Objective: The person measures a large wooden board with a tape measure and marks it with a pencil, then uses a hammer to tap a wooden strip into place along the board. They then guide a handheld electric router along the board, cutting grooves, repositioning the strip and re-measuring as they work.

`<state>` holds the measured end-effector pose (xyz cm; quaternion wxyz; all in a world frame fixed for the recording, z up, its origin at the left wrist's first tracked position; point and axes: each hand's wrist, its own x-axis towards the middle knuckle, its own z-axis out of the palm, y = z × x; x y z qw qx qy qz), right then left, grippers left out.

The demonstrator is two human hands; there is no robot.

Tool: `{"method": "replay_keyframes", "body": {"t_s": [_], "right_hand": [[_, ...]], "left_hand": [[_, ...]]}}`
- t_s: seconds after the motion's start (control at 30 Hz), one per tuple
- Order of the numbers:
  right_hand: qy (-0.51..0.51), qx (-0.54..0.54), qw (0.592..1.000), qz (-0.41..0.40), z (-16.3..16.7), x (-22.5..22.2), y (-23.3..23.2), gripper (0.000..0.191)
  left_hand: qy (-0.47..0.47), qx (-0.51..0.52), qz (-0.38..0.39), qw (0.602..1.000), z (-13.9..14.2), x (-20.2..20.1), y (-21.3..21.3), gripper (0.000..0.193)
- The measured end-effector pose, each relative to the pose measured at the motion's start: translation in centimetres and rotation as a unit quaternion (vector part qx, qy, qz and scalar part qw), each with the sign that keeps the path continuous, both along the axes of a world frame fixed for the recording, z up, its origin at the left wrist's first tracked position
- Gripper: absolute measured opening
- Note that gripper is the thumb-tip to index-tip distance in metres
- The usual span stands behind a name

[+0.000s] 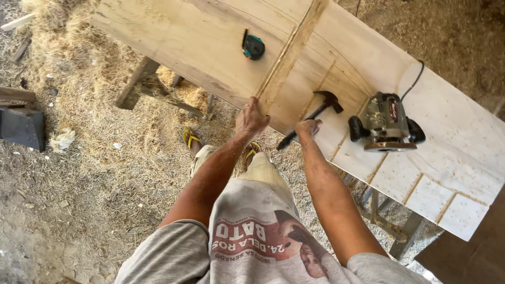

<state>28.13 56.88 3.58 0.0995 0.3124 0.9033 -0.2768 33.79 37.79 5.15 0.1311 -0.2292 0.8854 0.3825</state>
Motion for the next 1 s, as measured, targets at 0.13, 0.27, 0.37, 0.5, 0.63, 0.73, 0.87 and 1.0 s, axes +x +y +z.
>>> {"method": "replay_keyframes", "body": {"t_s": [0.13, 0.27, 0.37, 0.5, 0.63, 0.73, 0.87, 1.0], "right_hand": [[0.056, 0.043, 0.996, -0.058, 0.3, -1.4, -2.6, 0.056], [0.189, 0.051, 0.98, -0.035, 0.9, -2.0, -7.4, 0.049], [0.311, 0.038, 0.948, 0.047, 1.0, -1.2, -12.5, 0.044], [0.386, 0.03, 0.909, 0.154, 1.5, -1.0, -20.0, 0.037], [0.361, -0.02, 0.907, 0.215, 1.0, -0.3, -26.4, 0.032], [0.318, -0.042, 0.911, 0.26, 0.1, 0.7, -29.1, 0.031], [0.303, -0.013, 0.893, 0.331, -0.8, 0.6, -29.7, 0.035], [0.234, -0.005, 0.903, 0.36, -1.3, -0.7, -28.7, 0.036]], "left_hand": [[0.007, 0.016, -0.013, 1.0, -1.8, 1.7, -7.9, 0.052], [0.034, -0.004, 0.007, 0.999, -2.8, 3.3, -16.5, 0.052], [0.103, -0.062, 0.031, 0.992, -3.3, 4.9, -22.2, 0.059], [0.004, -0.002, 0.024, 1.0, -2.7, 5.6, -28.8, 0.062], [-0.032, 0.026, 0.007, 0.999, -2.1, 5.1, -32.7, 0.066], [-0.038, 0.049, 0.008, 0.998, -2.2, 4.5, -34.0, 0.061], [-0.043, 0.048, 0.02, 0.998, -3.2, 3.1, -34.5, 0.06], [-0.029, 0.04, 0.011, 0.999, -4.8, 1.7, -34.2, 0.062]]}}
